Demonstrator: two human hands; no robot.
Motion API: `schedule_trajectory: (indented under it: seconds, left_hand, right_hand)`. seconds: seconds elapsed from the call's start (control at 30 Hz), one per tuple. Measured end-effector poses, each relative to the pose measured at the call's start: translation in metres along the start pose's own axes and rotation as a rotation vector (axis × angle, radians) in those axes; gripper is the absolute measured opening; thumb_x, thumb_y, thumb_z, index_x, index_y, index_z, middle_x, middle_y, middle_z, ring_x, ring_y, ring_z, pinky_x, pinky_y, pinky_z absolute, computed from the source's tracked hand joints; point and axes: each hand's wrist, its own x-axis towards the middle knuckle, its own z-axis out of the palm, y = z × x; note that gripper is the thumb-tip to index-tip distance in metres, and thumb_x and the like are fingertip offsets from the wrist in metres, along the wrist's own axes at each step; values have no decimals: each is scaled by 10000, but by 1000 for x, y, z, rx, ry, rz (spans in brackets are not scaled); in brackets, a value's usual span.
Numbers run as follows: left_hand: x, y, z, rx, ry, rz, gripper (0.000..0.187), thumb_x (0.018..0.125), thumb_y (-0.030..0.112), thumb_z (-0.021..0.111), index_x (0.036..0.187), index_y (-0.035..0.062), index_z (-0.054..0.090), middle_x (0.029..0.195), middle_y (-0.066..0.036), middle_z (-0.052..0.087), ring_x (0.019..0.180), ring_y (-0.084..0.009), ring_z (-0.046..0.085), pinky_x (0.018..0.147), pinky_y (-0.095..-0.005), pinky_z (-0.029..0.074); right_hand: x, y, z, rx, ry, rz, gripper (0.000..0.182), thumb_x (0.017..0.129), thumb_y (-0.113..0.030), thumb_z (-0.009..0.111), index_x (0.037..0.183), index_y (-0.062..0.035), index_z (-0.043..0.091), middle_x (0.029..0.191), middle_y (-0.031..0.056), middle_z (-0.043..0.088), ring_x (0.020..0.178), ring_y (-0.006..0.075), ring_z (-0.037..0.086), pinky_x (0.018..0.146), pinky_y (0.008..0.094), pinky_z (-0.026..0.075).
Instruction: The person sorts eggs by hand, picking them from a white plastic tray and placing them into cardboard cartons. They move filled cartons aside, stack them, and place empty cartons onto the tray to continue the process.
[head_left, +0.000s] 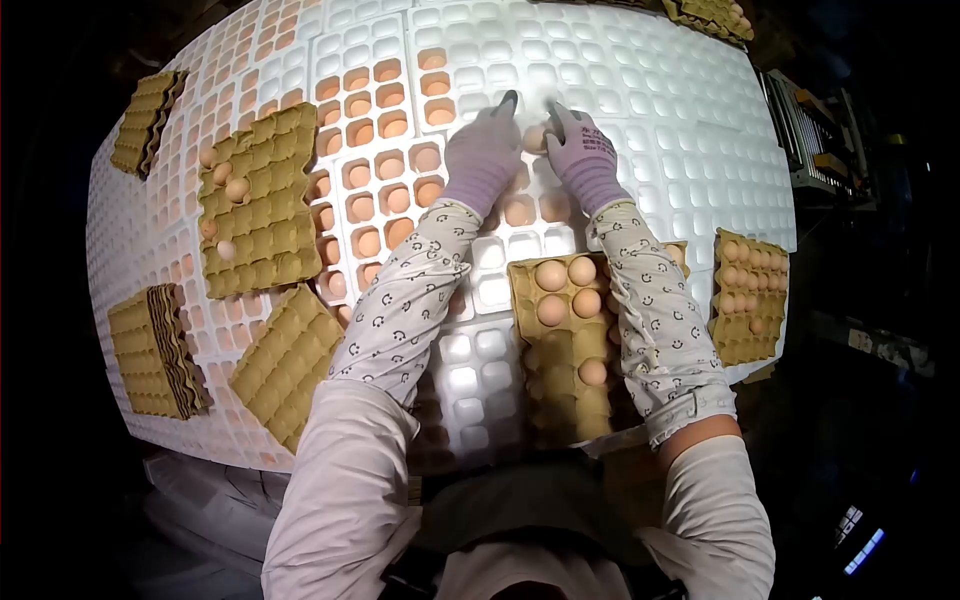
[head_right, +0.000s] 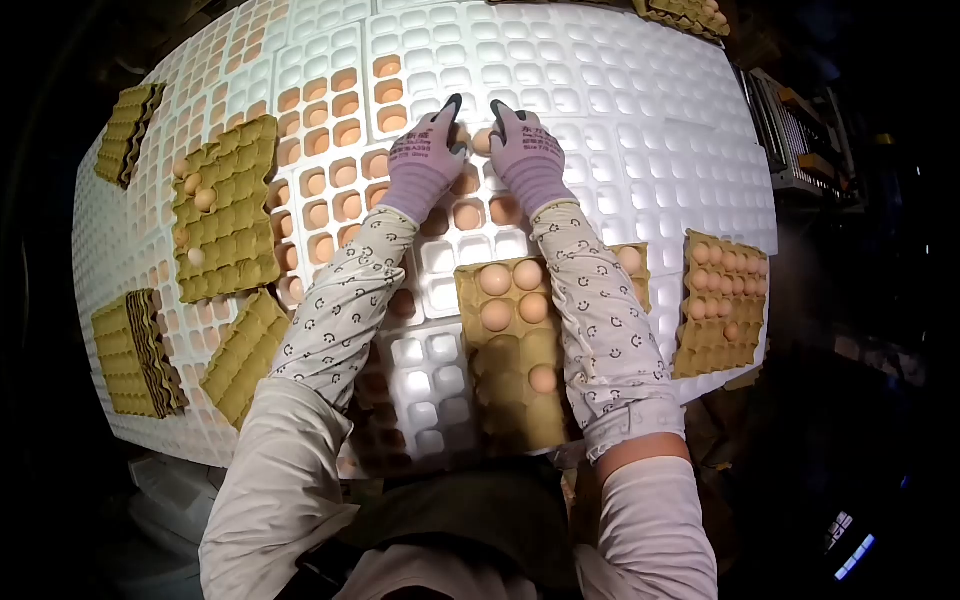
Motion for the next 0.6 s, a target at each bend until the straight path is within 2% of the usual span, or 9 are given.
schedule_trajectory:
  seconds: [0.03,0.17,0.2,0.33,0.4,0.43,0.5,0.57,0.6]
  left_hand:
    - [7,0,-2,65,-126,21,573,933,312,599,1484,197,489,1284,-110,637,1095,-323,662,912,-454,542]
    - [5,-18,10,-282,233,-183,629,897,261,664,1488,160,475,1263,-127,649,1104,-270,668,909,-425,550]
    - [2,-35,11,-867,187,-304,597,893,176,655,1466,124,493,1207,-115,647,1109,-257,652,900,-376,557]
    - [-71,-114,23,-1459,116,-69,387,932,0,524,1317,1,564,1234,-142,604,1107,-279,639,1004,-365,534]
    - [-127,-97,11,-1104,190,118,323,921,-41,552,1239,-96,558,1319,-173,579,1157,-267,633,1023,-347,520]
    - [-145,-82,2,-1109,148,10,335,917,-28,586,1246,-86,564,1285,-160,606,1148,-248,640,1021,-331,517]
    - [-175,-58,-1,-1202,132,-185,372,912,-1,629,1274,-67,573,1246,-134,643,1143,-221,647,1020,-310,511]
    - [-192,-45,14,-1527,158,-495,430,909,26,646,1326,-51,575,1258,-112,654,1162,-209,645,1026,-302,506]
    - [-202,-45,18,-1252,170,-417,517,907,37,647,1408,-35,539,1301,-108,643,1176,-199,638,1032,-298,501]
  right_hand:
    - [7,-4,0,-116,-43,10,509,946,-390,574,1435,-247,558,1333,125,614,1174,310,639,1000,448,513]
    - [14,2,-12,11,98,37,574,906,-475,657,1392,-176,602,1270,128,665,1053,274,698,933,411,551]
    - [10,10,-19,246,56,151,524,902,-423,691,1336,-133,638,1182,130,686,937,265,705,838,398,572]
    - [10,58,-6,1275,16,496,343,875,-251,798,1135,-40,723,989,93,700,653,217,638,555,352,550]
    - [7,59,-6,1031,-47,426,418,863,-257,798,1222,-65,703,983,104,709,668,224,651,589,352,560]
    - [3,47,-5,807,-31,287,451,860,-282,792,1251,-80,696,977,117,717,697,241,670,632,365,573]
    - [6,26,1,17,9,19,553,877,-456,682,1372,-218,618,1276,117,657,1106,299,661,957,450,532]
    - [9,10,9,-193,-117,-68,520,899,-467,646,1364,-239,596,1335,99,604,1184,299,627,977,465,523]
    - [15,11,16,-224,-109,-83,493,905,-488,633,1316,-216,607,1270,111,618,1185,314,630,969,463,526]
